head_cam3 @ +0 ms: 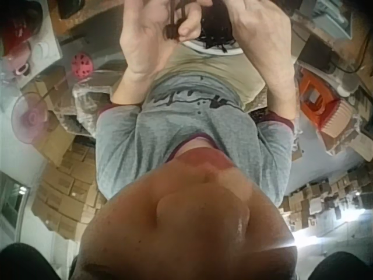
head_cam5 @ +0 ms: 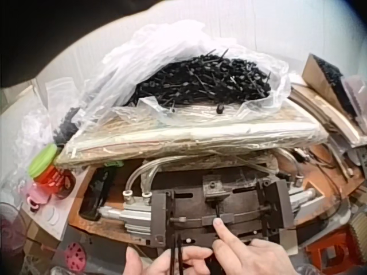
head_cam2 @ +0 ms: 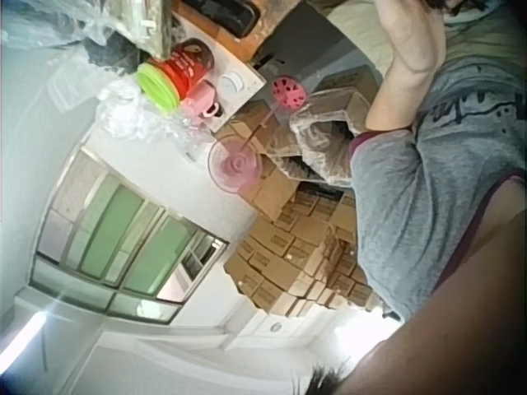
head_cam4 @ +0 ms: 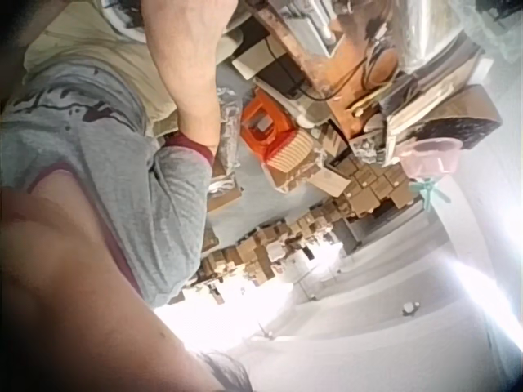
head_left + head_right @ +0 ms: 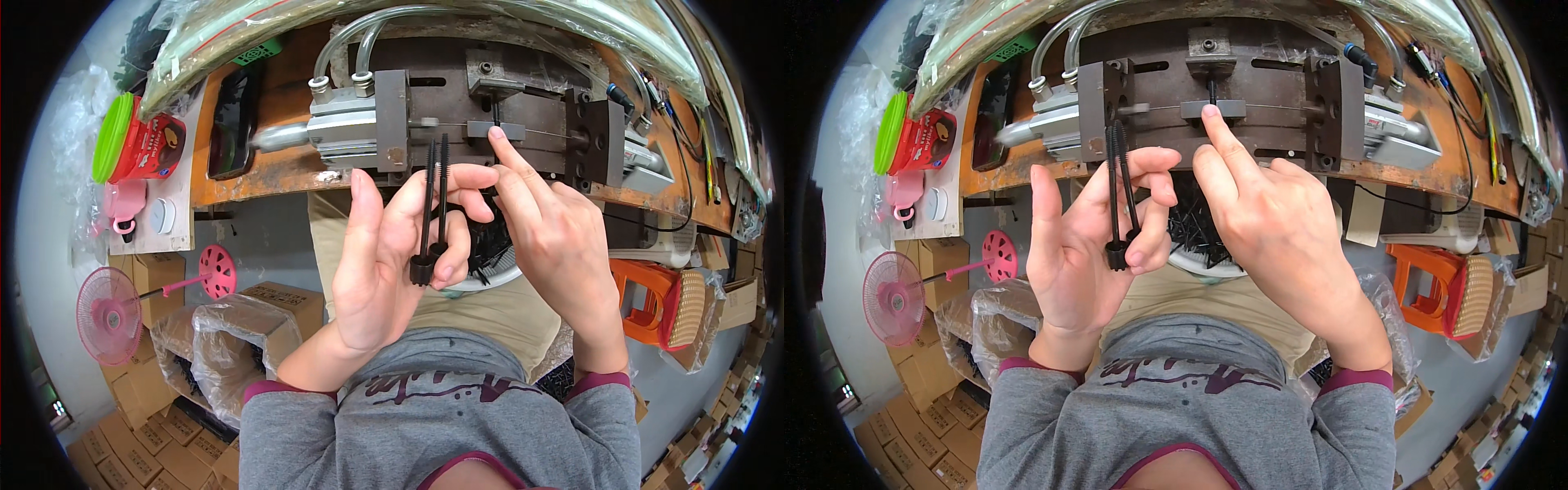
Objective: Assembling small black plastic components using a pneumatic jig.
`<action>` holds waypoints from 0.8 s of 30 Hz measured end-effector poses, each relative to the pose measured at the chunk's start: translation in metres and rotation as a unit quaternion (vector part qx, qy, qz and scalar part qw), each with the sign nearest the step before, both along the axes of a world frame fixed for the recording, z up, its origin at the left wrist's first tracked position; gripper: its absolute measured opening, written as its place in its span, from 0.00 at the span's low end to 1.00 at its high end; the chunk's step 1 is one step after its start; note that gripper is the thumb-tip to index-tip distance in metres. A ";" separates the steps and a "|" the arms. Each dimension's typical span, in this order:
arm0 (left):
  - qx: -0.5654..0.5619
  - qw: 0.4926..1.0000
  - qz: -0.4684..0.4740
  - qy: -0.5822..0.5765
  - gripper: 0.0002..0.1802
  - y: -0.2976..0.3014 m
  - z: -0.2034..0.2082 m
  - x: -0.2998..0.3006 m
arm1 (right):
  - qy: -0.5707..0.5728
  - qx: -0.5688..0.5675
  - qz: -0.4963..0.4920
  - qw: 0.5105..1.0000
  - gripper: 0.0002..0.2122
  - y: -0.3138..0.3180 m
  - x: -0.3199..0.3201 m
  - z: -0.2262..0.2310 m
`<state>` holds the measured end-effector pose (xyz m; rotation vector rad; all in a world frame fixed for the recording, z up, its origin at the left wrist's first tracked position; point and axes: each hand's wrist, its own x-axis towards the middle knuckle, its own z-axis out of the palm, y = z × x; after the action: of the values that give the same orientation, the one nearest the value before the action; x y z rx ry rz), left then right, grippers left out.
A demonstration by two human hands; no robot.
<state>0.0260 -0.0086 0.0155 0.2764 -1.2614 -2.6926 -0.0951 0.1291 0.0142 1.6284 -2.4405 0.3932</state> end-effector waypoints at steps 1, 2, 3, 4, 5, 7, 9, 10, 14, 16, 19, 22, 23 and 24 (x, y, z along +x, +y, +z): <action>-0.009 1.000 0.003 -0.005 0.53 0.001 0.001 0.000 | 0.002 0.003 -0.001 1.000 0.12 0.000 0.000 0.001; -0.018 1.000 0.006 -0.010 0.53 0.001 0.002 0.000 | -0.010 -0.026 0.010 1.000 0.12 0.000 -0.001 0.000; -0.026 1.000 0.008 -0.013 0.53 0.002 0.003 0.000 | -0.021 -0.054 0.020 0.998 0.12 0.001 -0.003 -0.001; -0.022 1.000 0.014 -0.011 0.53 0.002 0.001 0.001 | -0.033 -0.082 0.030 0.996 0.12 0.001 -0.004 -0.002; -0.029 0.999 0.020 -0.019 0.54 0.004 0.002 0.001 | -0.096 -0.134 0.045 0.985 0.14 0.003 -0.001 0.001; -0.038 0.998 0.038 -0.036 0.54 0.006 0.002 0.001 | -0.197 -0.231 0.081 0.949 0.16 0.010 0.013 0.012; -0.061 0.997 0.015 -0.043 0.53 0.005 0.001 0.001 | -0.171 -0.245 0.139 0.944 0.17 0.007 0.020 0.021; -0.059 0.997 0.011 -0.048 0.53 0.010 0.000 0.001 | -0.159 -0.224 0.150 0.950 0.18 0.007 0.022 0.019; -0.101 0.994 0.000 -0.043 0.49 0.011 0.000 -0.002 | -0.164 -0.245 0.157 0.943 0.17 0.009 0.021 0.010; -0.099 0.993 0.004 -0.065 0.44 0.011 -0.002 -0.001 | -0.183 -0.281 0.118 0.935 0.16 0.013 0.020 0.012; -0.043 0.998 -0.009 -0.054 0.37 0.010 -0.005 0.001 | -0.178 -0.254 0.066 0.948 0.14 0.013 0.013 0.011; -0.057 0.998 0.017 -0.037 0.44 0.011 -0.003 0.003 | -0.168 -0.181 0.046 0.968 0.13 0.012 -0.001 0.003; -0.086 0.996 0.029 -0.026 0.46 0.011 -0.003 0.003 | -0.170 -0.150 0.040 0.973 0.13 0.012 -0.003 0.000; -0.100 0.994 0.042 -0.030 0.50 0.009 -0.002 0.005 | -0.166 -0.153 0.038 0.973 0.10 0.010 -0.004 -0.004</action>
<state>0.0306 0.0004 0.0131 0.3791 -1.4873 -2.4816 -0.0992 0.1390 0.0104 1.6290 -2.3844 1.0747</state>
